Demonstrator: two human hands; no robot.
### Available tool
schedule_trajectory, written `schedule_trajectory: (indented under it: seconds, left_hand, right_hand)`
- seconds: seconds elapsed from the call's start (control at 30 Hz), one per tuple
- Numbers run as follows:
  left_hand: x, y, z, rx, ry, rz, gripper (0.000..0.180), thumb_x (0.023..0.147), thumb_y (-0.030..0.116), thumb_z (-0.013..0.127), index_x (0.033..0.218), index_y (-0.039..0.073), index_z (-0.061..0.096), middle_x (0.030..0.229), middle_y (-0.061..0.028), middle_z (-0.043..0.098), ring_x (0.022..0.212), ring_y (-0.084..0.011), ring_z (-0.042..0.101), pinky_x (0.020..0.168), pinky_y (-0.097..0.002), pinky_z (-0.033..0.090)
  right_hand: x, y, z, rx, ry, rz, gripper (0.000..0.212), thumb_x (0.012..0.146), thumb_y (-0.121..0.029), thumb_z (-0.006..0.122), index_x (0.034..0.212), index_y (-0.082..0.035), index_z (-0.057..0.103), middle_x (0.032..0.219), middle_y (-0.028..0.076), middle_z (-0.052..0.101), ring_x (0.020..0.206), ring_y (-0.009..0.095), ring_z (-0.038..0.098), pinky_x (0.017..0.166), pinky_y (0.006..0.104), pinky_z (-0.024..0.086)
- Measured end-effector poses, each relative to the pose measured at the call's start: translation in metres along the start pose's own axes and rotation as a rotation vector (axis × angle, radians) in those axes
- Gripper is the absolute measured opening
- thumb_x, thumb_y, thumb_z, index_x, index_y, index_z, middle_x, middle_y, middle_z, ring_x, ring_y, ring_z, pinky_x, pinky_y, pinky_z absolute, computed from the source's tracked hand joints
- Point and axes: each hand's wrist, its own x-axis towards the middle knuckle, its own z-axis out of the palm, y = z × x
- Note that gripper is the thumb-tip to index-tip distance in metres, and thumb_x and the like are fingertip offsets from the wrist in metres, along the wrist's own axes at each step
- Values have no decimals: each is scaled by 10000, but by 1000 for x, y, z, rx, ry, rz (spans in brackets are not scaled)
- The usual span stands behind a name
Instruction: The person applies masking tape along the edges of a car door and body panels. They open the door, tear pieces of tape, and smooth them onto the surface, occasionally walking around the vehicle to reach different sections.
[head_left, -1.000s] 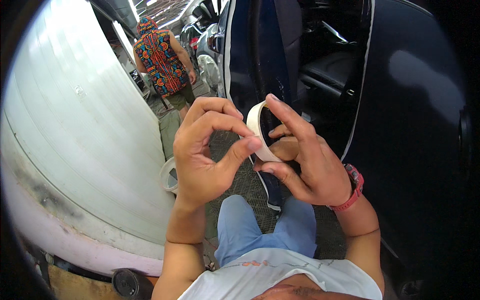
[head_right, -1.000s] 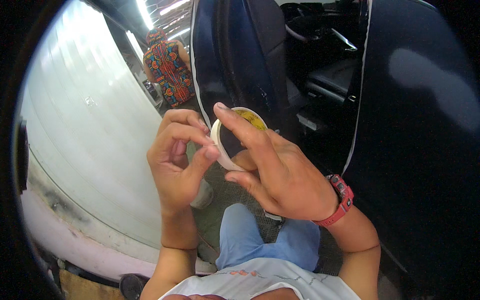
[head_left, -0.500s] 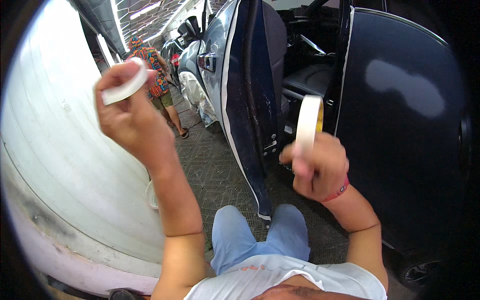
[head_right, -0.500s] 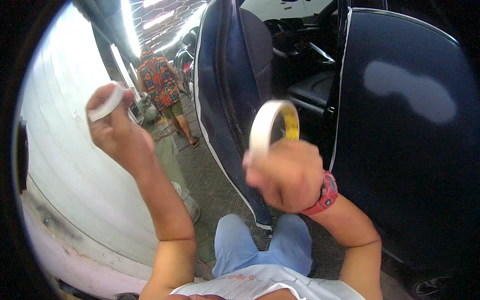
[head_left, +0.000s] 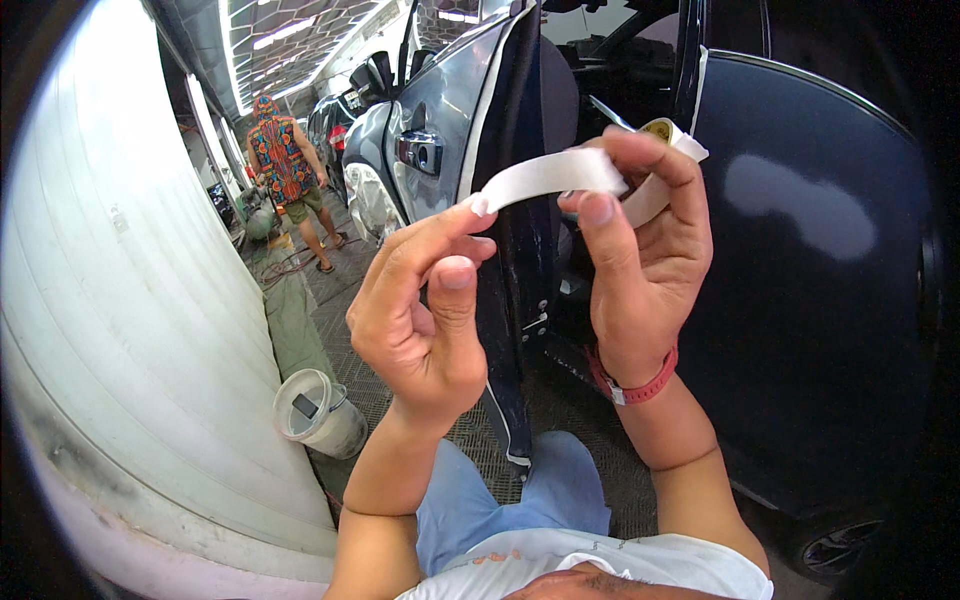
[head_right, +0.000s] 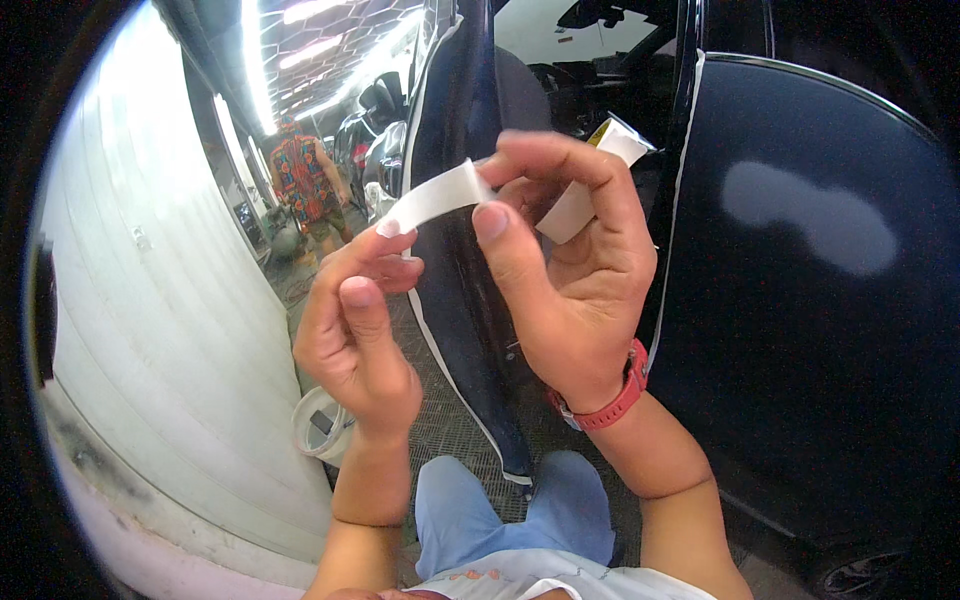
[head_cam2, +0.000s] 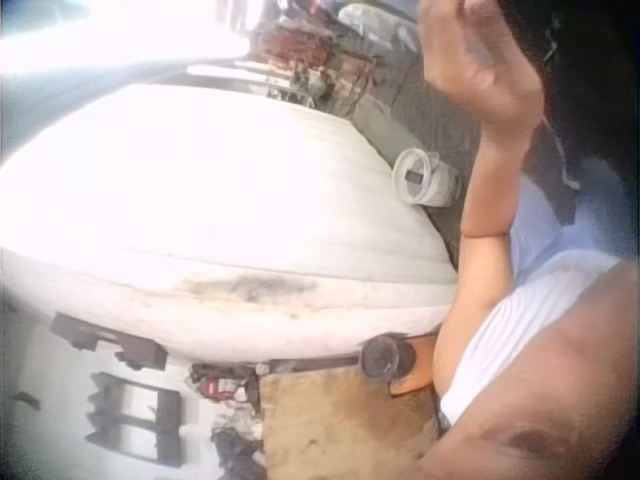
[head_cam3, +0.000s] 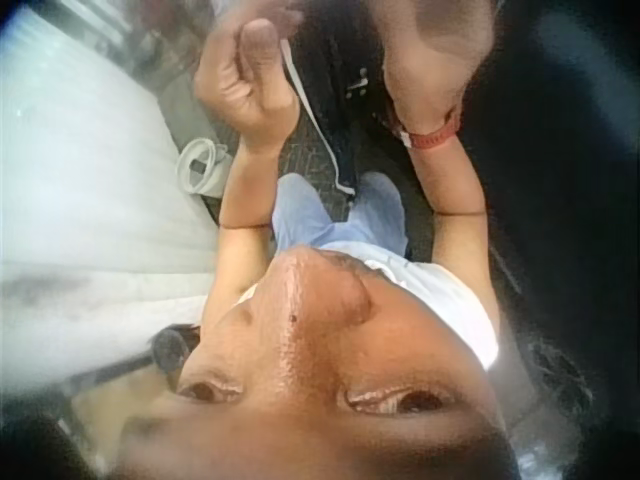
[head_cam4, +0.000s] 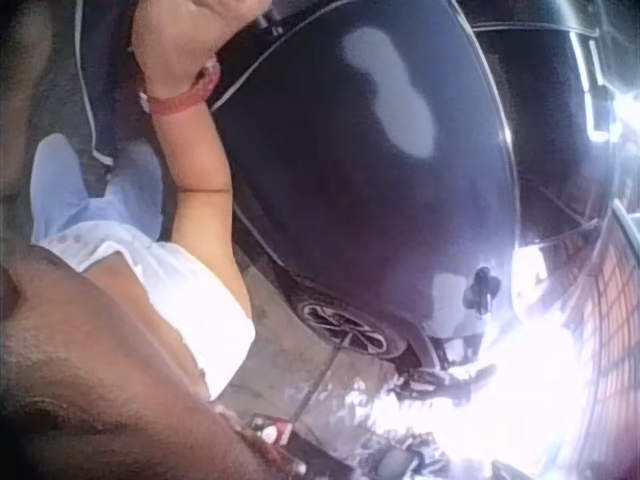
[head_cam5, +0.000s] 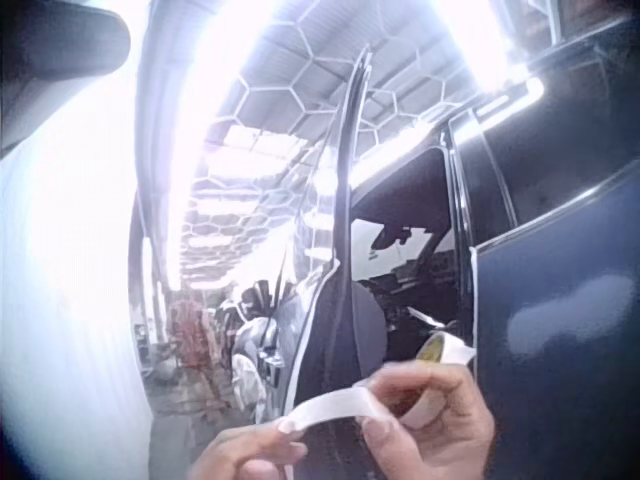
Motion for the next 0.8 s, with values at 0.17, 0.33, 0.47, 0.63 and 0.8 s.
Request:
schedule_trajectory:
  seconds: [0.17, 0.33, 0.47, 0.63, 0.8]
  left_hand:
    - [9, 5, -1, 53, -39, 69, 344, 1093, 241, 634, 1244, -50, 737, 1113, -176, 764, 895, -194, 744, 807, -308, 599]
    - [15, 4, 5, 100, -127, 173, 415, 1119, 312, 572, 1266, -47, 719, 1154, -174, 750, 909, -185, 708, 785, -288, 566]
    - [27, -6, -1, 395, -123, 336, 354, 1070, 268, 660, 1293, 0, 726, 1170, -149, 747, 932, -209, 712, 838, -328, 564]
    - [68, -14, -1, 626, -12, 447, 492, 925, 205, 831, 1367, 55, 677, 1237, -123, 705, 1062, -247, 689, 938, -375, 540]
    - [94, 7, 20, 705, -96, 422, 650, 822, 169, 882, 1412, 97, 620, 1233, -113, 683, 1117, -285, 665, 971, -415, 529]
  right_hand:
    - [11, -5, 3, -151, -74, -98, 432, 912, 62, 748, 1319, 4, 613, 1191, 87, 699, 950, 84, 634, 790, 220, 473]
    - [20, -6, -4, -131, -41, -67, 180, 949, 38, 757, 1118, 15, 698, 1057, 42, 730, 937, 74, 664, 828, 229, 510]
    - [26, 0, -9, 30, 312, -165, 134, 1032, -51, 701, 1154, 1, 683, 1044, 82, 741, 908, 104, 692, 823, 244, 535]
    - [50, 6, -19, -86, 148, -110, 227, 1067, -151, 669, 1262, -34, 662, 1178, 160, 769, 1021, 179, 739, 832, 279, 539]
    - [64, 22, 2, -76, 51, -11, 182, 1022, -176, 745, 1160, -63, 705, 1112, 95, 787, 952, 119, 711, 820, 246, 490]
